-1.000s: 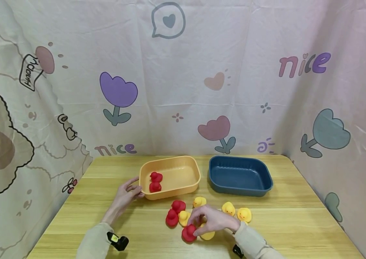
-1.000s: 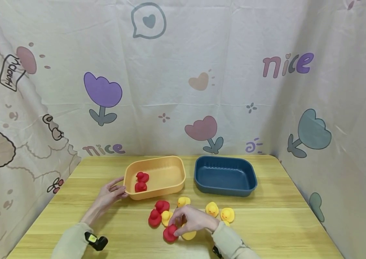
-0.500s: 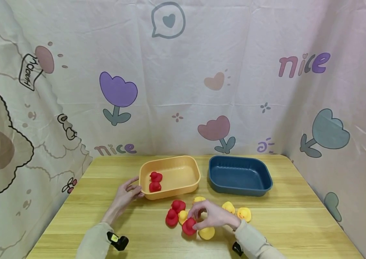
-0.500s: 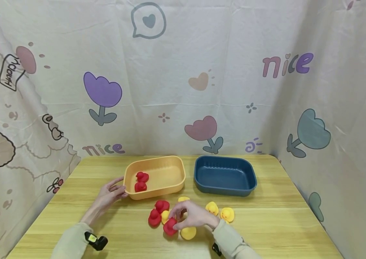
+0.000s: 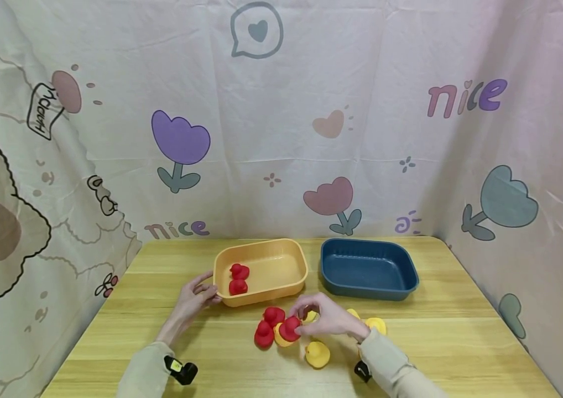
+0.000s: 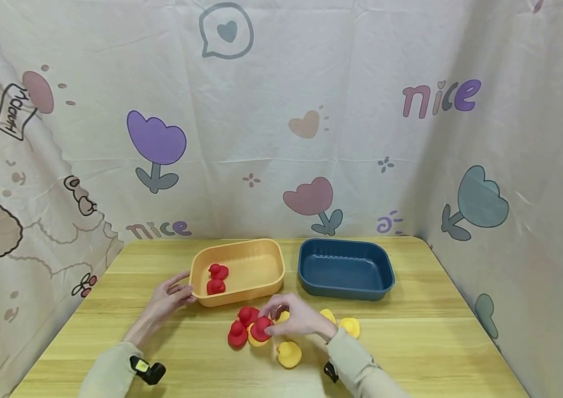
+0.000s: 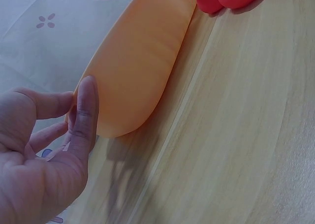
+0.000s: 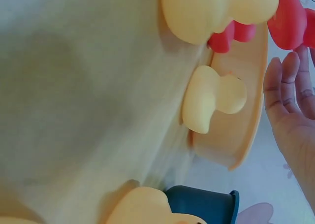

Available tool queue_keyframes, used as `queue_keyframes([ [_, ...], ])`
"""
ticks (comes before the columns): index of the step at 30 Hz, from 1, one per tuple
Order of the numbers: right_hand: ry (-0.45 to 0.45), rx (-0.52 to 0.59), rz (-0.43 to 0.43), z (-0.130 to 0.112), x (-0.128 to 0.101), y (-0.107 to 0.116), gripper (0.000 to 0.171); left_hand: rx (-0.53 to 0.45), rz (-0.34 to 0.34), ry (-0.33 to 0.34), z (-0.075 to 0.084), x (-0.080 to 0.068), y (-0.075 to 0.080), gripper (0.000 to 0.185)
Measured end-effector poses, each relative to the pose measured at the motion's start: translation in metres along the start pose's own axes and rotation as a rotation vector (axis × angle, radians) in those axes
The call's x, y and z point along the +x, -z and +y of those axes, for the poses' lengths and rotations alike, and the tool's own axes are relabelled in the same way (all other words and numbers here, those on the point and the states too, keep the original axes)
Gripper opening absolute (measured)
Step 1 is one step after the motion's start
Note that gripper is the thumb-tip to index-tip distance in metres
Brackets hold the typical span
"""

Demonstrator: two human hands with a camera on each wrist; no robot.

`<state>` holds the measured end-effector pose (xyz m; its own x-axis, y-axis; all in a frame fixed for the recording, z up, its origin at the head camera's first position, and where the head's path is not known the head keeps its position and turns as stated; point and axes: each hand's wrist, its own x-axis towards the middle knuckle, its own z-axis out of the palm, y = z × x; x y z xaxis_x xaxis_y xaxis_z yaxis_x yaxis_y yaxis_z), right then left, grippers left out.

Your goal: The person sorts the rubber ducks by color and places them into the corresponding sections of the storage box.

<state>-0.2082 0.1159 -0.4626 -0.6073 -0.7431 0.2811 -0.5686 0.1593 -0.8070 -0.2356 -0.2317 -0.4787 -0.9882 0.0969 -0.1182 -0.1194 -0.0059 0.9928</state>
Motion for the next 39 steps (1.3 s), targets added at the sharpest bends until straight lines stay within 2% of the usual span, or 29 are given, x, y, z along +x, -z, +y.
queue_keyframes([
  [4,-0.009,-0.01,0.036,-0.012,0.006,0.007,0.021,0.005,-0.004,-0.001,0.001,-0.001,0.0,0.059],
  [9,-0.024,-0.019,0.074,-0.002,0.013,0.013,0.024,0.016,-0.003,-0.004,0.002,-0.001,0.0,0.059],
  [15,0.026,-0.052,0.129,-0.004,0.023,0.023,0.026,0.02,0.011,-0.002,0.001,-0.001,-0.001,0.058],
  [20,0.012,-0.081,0.163,-0.01,0.032,0.03,0.027,0.016,0.013,0.006,0.001,0.0,-0.001,0.057],
  [29,0.002,-0.087,0.188,-0.045,0.047,0.042,0.027,-0.026,-0.017,0.006,0.002,0.0,0.0,0.061],
  [34,-0.037,-0.073,0.191,-0.05,0.056,0.048,0.028,-0.021,-0.017,0.004,0.002,0.0,0.0,0.06],
  [39,-0.015,-0.089,0.193,-0.05,0.065,0.051,0.029,-0.003,-0.007,0.002,0.001,0.0,0.0,0.058],
])
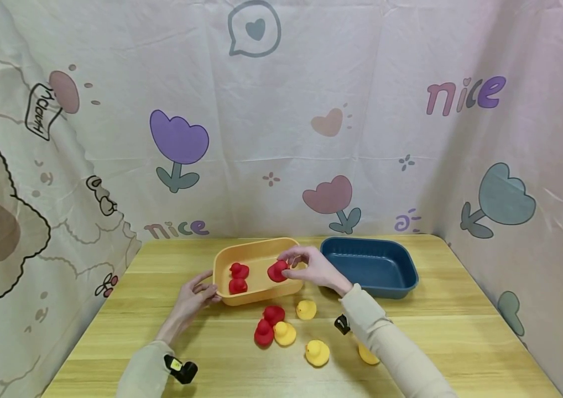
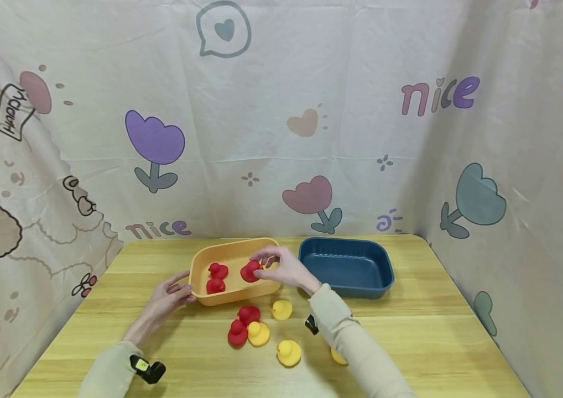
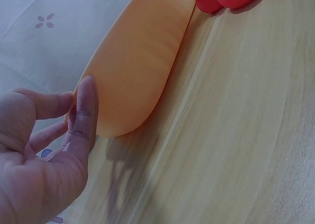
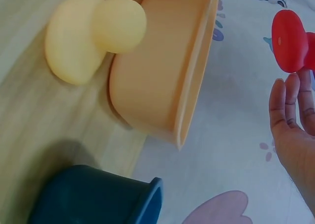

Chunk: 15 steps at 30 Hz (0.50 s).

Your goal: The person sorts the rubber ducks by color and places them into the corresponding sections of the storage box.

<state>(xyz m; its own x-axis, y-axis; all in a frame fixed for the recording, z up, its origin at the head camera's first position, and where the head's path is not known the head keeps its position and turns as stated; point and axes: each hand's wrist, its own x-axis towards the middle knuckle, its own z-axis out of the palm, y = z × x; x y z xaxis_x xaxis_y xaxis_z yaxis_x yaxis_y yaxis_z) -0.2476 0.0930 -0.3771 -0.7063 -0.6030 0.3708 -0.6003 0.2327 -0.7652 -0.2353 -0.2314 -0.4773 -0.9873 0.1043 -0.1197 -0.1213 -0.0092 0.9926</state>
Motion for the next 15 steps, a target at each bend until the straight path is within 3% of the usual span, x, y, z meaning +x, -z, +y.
queue_keyframes([
  [7,-0.029,-0.006,-0.02,-0.002,0.015,0.003,0.03,0.009,0.008,0.0,-0.001,0.001,0.0,0.056],
  [15,-0.066,-0.05,0.01,0.026,0.038,0.002,0.029,-0.002,0.011,-0.001,-0.002,0.001,0.0,0.057],
])
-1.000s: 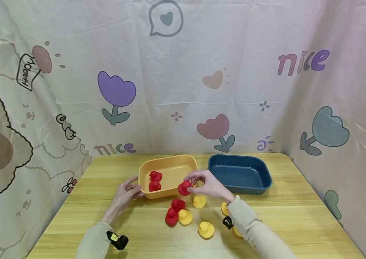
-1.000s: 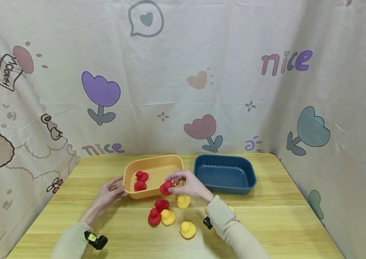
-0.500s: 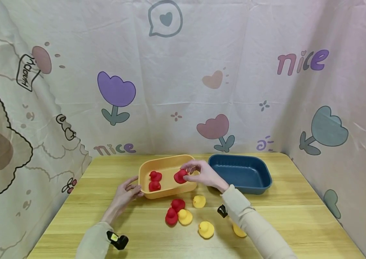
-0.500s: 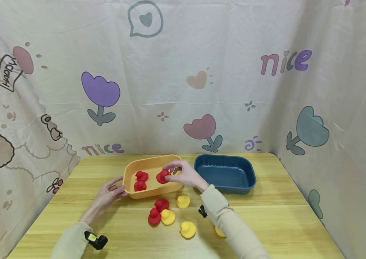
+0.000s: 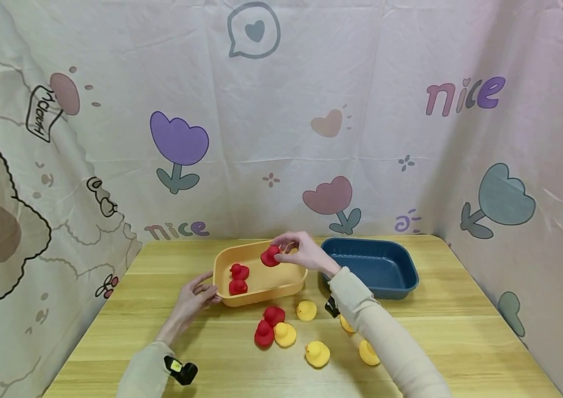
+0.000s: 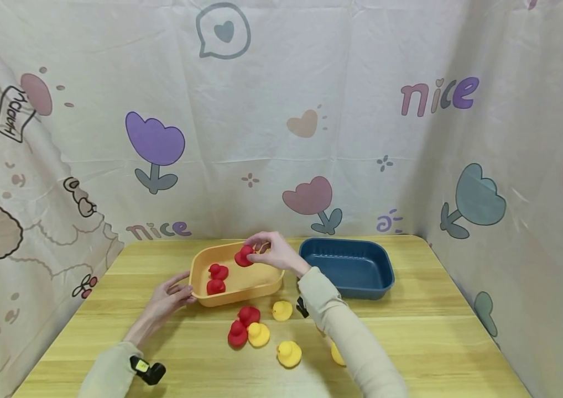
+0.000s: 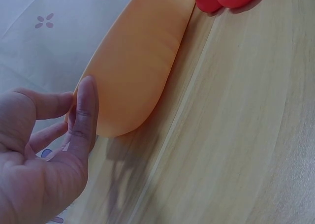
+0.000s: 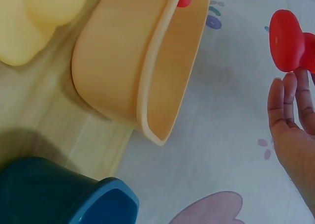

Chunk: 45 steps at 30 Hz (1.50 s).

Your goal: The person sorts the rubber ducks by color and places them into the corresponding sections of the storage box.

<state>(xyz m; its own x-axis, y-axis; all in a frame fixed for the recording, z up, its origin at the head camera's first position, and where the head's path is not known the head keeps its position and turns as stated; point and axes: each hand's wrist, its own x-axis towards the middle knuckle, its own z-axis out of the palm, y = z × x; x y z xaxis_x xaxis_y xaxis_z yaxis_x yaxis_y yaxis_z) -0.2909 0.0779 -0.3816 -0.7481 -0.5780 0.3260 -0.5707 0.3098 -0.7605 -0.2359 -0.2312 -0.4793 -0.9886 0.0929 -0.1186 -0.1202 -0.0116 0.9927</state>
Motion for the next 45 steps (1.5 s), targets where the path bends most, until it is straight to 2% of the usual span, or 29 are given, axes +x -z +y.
queue_keyframes([
  [8,-0.055,-0.005,-0.013,0.011,0.017,-0.006,0.026,-0.002,0.0,-0.004,0.0,-0.001,0.001,0.058],
  [15,-0.142,0.009,-0.059,-0.008,0.022,-0.008,0.029,-0.001,-0.005,-0.008,0.0,0.0,0.001,0.057],
  [20,-0.183,0.02,-0.071,-0.01,0.025,-0.009,0.029,-0.002,0.002,-0.01,0.001,-0.001,0.0,0.057],
  [22,-0.194,0.034,-0.064,-0.004,0.027,-0.012,0.028,0.002,-0.002,-0.013,0.002,-0.001,0.0,0.058],
  [30,-0.252,0.015,-0.033,0.043,0.038,-0.031,0.026,-0.003,-0.01,0.002,0.002,-0.003,0.0,0.06],
  [37,-0.338,0.066,-0.053,0.055,0.041,-0.042,0.025,-0.011,-0.018,0.014,0.003,-0.004,-0.002,0.061],
  [45,-0.357,0.04,-0.066,0.061,0.044,-0.052,0.027,-0.023,-0.016,0.011,0.004,-0.002,-0.001,0.061],
])
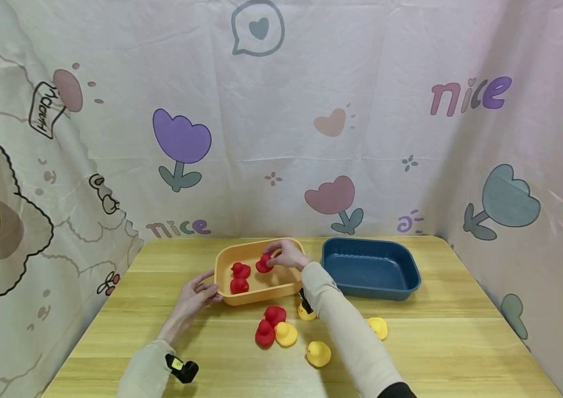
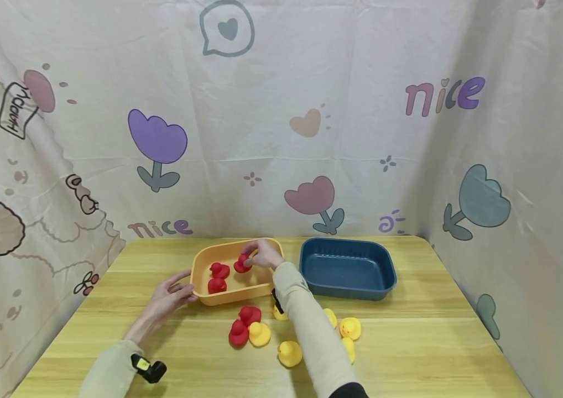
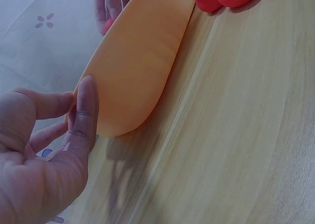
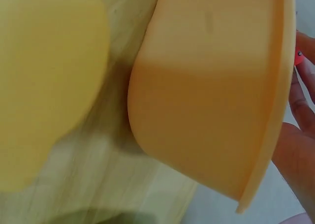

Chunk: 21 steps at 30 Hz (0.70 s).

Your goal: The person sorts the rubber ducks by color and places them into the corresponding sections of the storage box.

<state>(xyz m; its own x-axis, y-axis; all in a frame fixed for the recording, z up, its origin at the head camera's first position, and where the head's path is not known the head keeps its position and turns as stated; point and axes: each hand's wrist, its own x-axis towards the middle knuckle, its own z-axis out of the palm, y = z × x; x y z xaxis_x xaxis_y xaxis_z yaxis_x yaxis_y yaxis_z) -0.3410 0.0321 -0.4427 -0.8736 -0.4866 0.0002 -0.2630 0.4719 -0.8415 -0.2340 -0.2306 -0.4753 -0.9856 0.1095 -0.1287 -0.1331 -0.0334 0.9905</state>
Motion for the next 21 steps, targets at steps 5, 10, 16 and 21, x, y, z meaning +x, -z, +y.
queue_keyframes([
  [5,-0.032,-0.021,0.003,0.0,0.004,-0.003,0.027,-0.005,-0.011,-0.009,0.0,0.001,0.0,0.061],
  [10,-0.044,-0.03,0.003,0.001,0.008,-0.004,0.029,0.0,-0.015,-0.014,0.0,0.0,0.0,0.061],
  [16,-0.062,-0.036,0.0,0.004,0.012,-0.006,0.03,-0.003,-0.006,-0.021,0.0,0.001,0.0,0.059],
  [21,-0.076,-0.041,-0.007,0.006,0.015,-0.008,0.032,-0.015,0.003,-0.022,0.001,0.001,-0.001,0.058],
])
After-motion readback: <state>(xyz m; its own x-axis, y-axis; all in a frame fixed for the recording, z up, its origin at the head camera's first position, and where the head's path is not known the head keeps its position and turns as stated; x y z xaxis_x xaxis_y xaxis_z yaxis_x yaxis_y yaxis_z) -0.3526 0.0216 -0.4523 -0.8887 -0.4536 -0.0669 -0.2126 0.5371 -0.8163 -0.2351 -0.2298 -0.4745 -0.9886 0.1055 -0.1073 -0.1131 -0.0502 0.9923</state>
